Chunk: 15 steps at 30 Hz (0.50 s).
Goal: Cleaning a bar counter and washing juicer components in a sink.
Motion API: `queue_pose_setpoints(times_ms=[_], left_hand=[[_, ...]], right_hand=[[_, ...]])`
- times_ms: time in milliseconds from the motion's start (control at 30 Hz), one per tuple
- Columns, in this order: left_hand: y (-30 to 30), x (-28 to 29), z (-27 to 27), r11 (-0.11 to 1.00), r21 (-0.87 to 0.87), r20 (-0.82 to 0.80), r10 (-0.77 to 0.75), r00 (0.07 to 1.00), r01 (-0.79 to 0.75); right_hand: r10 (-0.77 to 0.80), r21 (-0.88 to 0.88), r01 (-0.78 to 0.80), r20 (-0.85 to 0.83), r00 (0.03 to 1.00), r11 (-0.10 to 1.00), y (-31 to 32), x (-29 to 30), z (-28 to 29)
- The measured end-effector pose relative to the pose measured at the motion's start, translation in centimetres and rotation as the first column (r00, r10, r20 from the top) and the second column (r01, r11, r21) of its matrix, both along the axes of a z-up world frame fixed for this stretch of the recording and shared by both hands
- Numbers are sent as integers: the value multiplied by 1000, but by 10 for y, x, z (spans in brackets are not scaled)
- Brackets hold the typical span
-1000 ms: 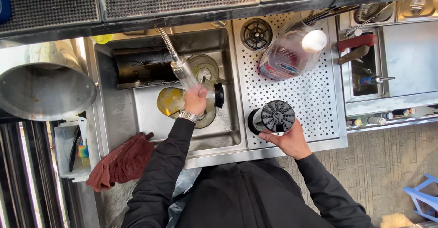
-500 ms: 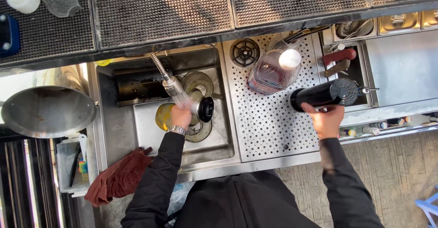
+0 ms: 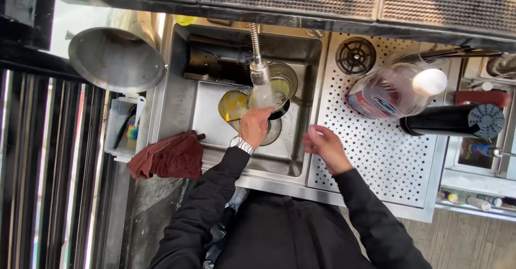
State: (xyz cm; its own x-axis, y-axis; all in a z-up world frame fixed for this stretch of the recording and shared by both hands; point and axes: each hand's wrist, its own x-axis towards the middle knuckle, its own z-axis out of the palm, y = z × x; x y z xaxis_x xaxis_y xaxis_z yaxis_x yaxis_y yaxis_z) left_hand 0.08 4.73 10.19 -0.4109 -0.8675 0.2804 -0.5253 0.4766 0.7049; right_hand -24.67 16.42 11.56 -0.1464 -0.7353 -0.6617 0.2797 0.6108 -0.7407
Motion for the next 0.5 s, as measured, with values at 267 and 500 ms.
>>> queue_pose_setpoints(times_ms=[267, 500], left_hand=[[47, 43, 28, 982, 185, -149, -3, 989, 31], [17, 53, -52, 850, 495, -259, 339, 905, -177]], right_hand=[[-80, 178, -63, 697, 712, 982, -94, 88, -43], [-177, 140, 110, 695, 697, 984, -99, 86, -65]])
